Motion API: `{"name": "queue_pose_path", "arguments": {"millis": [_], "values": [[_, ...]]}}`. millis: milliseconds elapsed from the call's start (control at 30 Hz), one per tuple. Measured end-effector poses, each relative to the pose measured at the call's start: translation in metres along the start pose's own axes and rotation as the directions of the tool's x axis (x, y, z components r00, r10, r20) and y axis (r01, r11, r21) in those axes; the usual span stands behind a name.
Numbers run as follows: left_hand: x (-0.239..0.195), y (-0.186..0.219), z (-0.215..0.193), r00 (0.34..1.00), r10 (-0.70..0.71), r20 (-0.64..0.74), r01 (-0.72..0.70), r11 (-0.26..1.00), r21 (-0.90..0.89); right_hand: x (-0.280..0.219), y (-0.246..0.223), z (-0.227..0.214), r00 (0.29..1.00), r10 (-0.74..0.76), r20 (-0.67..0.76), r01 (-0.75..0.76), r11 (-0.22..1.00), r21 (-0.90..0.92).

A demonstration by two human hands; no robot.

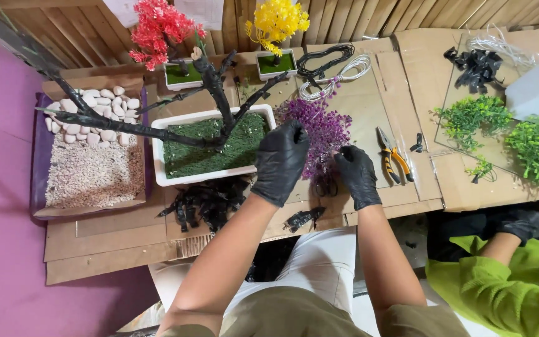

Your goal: The person arranges artificial plants in a white rectangular planter. They wrap black tape around the branches of a black artificial tree, then use scissors to trim purple artificial flowers and insert them into the planter.

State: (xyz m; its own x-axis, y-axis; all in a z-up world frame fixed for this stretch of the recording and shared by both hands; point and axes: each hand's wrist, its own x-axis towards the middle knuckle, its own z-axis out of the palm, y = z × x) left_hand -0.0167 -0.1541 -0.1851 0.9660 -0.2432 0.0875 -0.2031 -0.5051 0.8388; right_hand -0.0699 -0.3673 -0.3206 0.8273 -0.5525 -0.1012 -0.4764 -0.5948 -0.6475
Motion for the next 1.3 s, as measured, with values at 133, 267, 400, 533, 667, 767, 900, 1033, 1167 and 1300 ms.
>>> {"name": "queue_pose_path", "arguments": {"millis": [133,267,400,533,667,767,900,1033,1167,1300], "values": [[0.001,-0.020,0.008,0.985,0.140,-0.106,-0.140,0.990,0.006,-0.001,-0.026,-0.005,0.997,0.046,0.054,-0.044,0.999,-0.031],[-0.018,-0.009,-0.022,0.902,0.288,-0.321,-0.334,0.938,-0.095,-0.011,-0.062,-0.019,0.996,0.049,0.076,-0.065,0.975,0.214],[-0.041,-0.024,-0.026,0.940,0.177,-0.291,-0.253,0.935,-0.249,-0.044,-0.104,-0.059,0.999,-0.014,0.038,-0.005,0.887,0.462],[-0.055,-0.035,-0.025,0.949,0.139,-0.284,-0.232,0.916,-0.328,-0.062,-0.120,-0.077,0.972,-0.168,-0.162,0.233,0.723,0.651],[-0.065,-0.011,-0.033,0.956,0.184,-0.227,-0.270,0.854,-0.445,-0.072,-0.133,-0.083,0.917,-0.095,-0.387,0.377,0.522,0.765],[-0.077,0.009,-0.039,0.957,0.239,-0.165,-0.291,0.782,-0.551,-0.097,-0.165,-0.072,0.900,0.014,-0.436,0.401,0.364,0.840],[-0.074,0.025,-0.047,0.961,0.175,-0.213,-0.272,0.729,-0.628,-0.124,-0.198,-0.053,0.929,0.090,-0.359,0.338,0.187,0.922],[-0.068,0.022,-0.057,0.935,0.125,-0.331,-0.322,0.690,-0.649,-0.144,-0.209,-0.042,0.982,0.051,-0.182,0.175,0.111,0.978],[-0.073,0.035,-0.091,0.907,0.122,-0.403,-0.365,0.704,-0.609,-0.148,-0.208,-0.036,0.989,-0.107,-0.098,0.113,0.147,0.983],[-0.067,0.038,-0.116,0.871,0.234,-0.432,-0.461,0.692,-0.556,-0.147,-0.212,-0.054,0.976,-0.215,-0.024,0.088,0.291,0.953]]}}
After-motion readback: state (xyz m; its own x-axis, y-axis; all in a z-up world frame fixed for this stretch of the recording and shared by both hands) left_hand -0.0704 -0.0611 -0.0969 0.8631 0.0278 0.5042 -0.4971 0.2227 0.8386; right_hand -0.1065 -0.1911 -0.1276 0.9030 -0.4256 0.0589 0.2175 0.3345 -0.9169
